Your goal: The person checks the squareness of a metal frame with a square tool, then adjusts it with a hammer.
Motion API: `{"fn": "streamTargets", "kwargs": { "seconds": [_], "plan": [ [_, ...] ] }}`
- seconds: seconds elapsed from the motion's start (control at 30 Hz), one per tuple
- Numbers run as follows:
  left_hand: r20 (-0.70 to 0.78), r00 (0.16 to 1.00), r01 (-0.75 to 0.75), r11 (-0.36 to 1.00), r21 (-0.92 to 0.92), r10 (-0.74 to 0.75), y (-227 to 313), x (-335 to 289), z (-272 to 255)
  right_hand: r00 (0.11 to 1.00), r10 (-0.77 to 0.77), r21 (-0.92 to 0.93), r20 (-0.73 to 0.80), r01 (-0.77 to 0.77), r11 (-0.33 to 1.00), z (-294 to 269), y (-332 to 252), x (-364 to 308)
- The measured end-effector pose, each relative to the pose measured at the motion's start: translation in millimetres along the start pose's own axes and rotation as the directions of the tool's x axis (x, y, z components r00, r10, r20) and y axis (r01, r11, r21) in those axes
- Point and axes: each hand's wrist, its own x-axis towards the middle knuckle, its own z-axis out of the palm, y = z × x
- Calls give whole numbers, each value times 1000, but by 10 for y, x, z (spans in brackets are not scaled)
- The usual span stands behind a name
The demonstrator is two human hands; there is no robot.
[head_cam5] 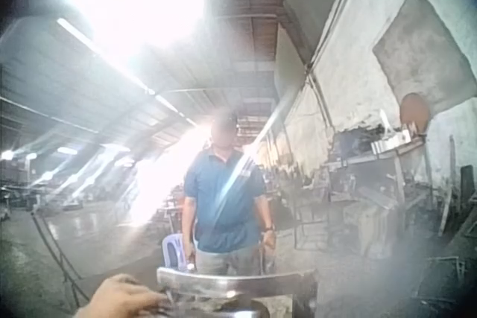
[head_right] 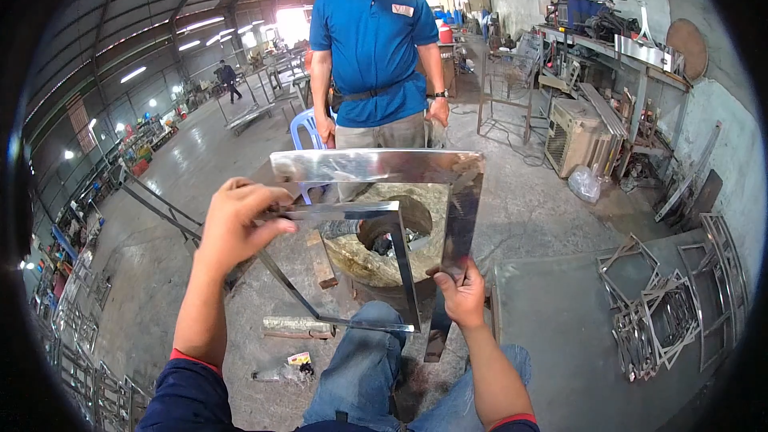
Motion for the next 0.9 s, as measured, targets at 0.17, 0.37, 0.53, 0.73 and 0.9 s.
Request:
{"fn": "streamTargets", "kwargs": {
  "seconds": [0.17, 0.37, 0.53, 0.73, 0.9],
  "plan": [
    [155, 814, 474, 485, -735, -560, -698, -582, 159, 999, 28, -64, 46, -25, 998, 247, -139, 28],
    [12, 773, 162, 180, -970, -635, -700, -726, 402, 998, -3, -11, 57, 3, 1000, 336, -133, 35],
    [155, 755, 271, 88, -959, -638, -602, -708, 549, 998, -4, -43, 65, 7, 999, 361, -216, 13],
    [167, 728, 273, 57, -960, -664, -560, -598, 593, 992, -51, -367, 113, 89, 926, 363, -213, 86],
    [145, 720, 279, 91, -956, -679, -507, -487, 620, 993, -30, -268, 115, 60, 961, 338, -47, 120]
  ]
}}
